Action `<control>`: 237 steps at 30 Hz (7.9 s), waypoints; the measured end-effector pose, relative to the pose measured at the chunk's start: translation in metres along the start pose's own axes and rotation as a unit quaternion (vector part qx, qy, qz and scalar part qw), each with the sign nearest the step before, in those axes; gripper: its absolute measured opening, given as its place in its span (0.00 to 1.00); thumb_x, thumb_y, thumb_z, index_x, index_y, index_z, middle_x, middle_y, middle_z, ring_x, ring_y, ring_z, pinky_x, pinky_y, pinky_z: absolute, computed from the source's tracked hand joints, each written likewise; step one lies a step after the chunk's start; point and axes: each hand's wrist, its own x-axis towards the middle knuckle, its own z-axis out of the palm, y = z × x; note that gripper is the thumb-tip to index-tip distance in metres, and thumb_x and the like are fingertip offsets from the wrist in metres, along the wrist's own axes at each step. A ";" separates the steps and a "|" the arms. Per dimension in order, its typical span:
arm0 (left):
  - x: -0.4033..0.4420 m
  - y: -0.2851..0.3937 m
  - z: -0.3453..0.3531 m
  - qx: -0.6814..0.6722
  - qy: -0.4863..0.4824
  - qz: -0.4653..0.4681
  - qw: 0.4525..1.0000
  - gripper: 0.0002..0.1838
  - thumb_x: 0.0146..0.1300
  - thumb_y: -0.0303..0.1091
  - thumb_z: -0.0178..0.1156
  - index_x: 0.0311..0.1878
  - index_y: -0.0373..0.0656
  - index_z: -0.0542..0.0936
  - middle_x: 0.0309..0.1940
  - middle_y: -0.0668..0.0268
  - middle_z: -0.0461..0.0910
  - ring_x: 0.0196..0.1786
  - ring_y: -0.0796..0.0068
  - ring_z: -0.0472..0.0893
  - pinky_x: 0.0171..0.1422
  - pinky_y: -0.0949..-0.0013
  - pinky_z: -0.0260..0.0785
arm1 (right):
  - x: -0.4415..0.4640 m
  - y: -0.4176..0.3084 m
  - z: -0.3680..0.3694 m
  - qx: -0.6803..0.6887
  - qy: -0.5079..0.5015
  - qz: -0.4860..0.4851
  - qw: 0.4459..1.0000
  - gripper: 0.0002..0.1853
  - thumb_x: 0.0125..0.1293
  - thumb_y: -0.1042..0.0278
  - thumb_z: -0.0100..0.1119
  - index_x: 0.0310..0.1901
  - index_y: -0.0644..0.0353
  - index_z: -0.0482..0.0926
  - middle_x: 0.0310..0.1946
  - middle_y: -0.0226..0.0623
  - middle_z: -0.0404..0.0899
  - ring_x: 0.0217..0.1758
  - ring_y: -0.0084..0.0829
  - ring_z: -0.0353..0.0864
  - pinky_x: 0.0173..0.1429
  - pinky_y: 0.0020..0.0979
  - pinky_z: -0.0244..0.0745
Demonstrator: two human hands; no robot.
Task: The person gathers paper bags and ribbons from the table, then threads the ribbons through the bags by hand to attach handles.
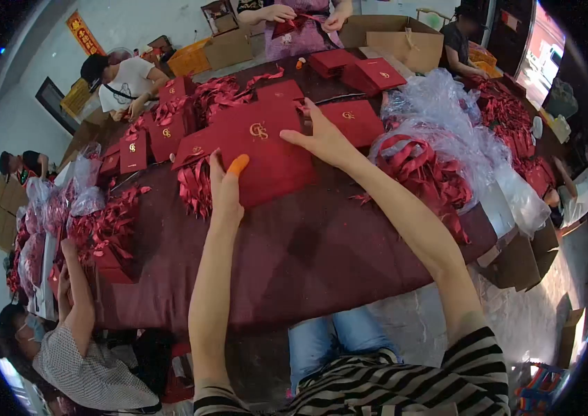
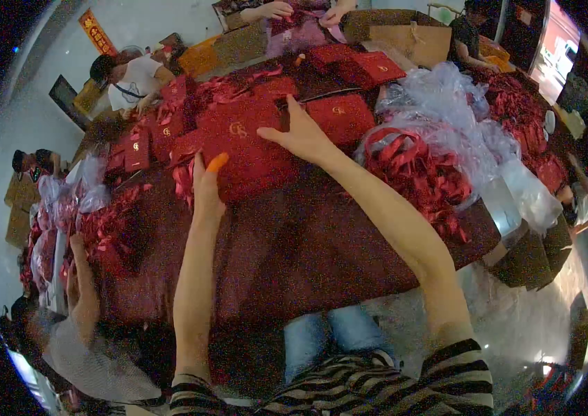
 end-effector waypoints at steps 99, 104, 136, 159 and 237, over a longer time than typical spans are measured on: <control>-0.391 -0.137 -0.085 0.552 -0.299 0.083 0.774 0.23 0.51 0.27 0.63 0.53 0.42 0.75 0.50 0.58 0.70 0.53 0.55 0.68 0.58 0.55 0.60 | -0.488 -0.008 -0.037 0.164 -0.113 0.395 0.897 0.10 0.70 0.68 0.53 0.48 0.63 0.75 0.32 0.35 0.78 0.27 0.21 0.75 0.31 0.27 0.72; -0.384 -0.122 -0.075 0.564 -0.310 0.045 0.764 0.17 0.57 0.27 0.63 0.51 0.41 0.74 0.49 0.58 0.71 0.55 0.54 0.68 0.62 0.55 0.58 | -0.483 -0.013 -0.017 0.124 -0.151 0.410 0.891 0.09 0.68 0.70 0.53 0.46 0.65 0.74 0.33 0.40 0.78 0.28 0.27 0.77 0.32 0.31 0.71; -0.364 -0.132 -0.104 0.298 -0.320 -0.268 0.858 0.15 0.61 0.26 0.60 0.53 0.44 0.80 0.47 0.58 0.76 0.53 0.60 0.75 0.58 0.61 0.67 | -0.471 -0.045 -0.001 -0.181 -0.159 0.109 0.964 0.06 0.56 0.67 0.60 0.33 0.58 0.78 0.28 0.37 0.72 0.26 0.37 0.77 0.23 0.36 0.74; -0.397 -0.096 -0.069 0.478 -0.247 -0.098 0.837 0.17 0.58 0.21 0.57 0.51 0.44 0.81 0.45 0.54 0.82 0.48 0.52 0.80 0.52 0.57 0.70 | -0.455 -0.053 -0.020 -0.044 -0.165 0.177 0.969 0.14 0.61 0.69 0.61 0.48 0.59 0.74 0.36 0.43 0.79 0.34 0.46 0.81 0.33 0.40 0.76; -0.371 -0.091 -0.113 0.505 -0.350 -0.073 0.786 0.21 0.52 0.31 0.68 0.52 0.50 0.80 0.39 0.65 0.79 0.49 0.64 0.70 0.59 0.59 0.57 | -0.432 -0.077 -0.038 0.028 -0.280 0.162 0.946 0.08 0.62 0.68 0.54 0.31 0.63 0.75 0.21 0.45 0.72 0.29 0.43 0.74 0.35 0.41 0.69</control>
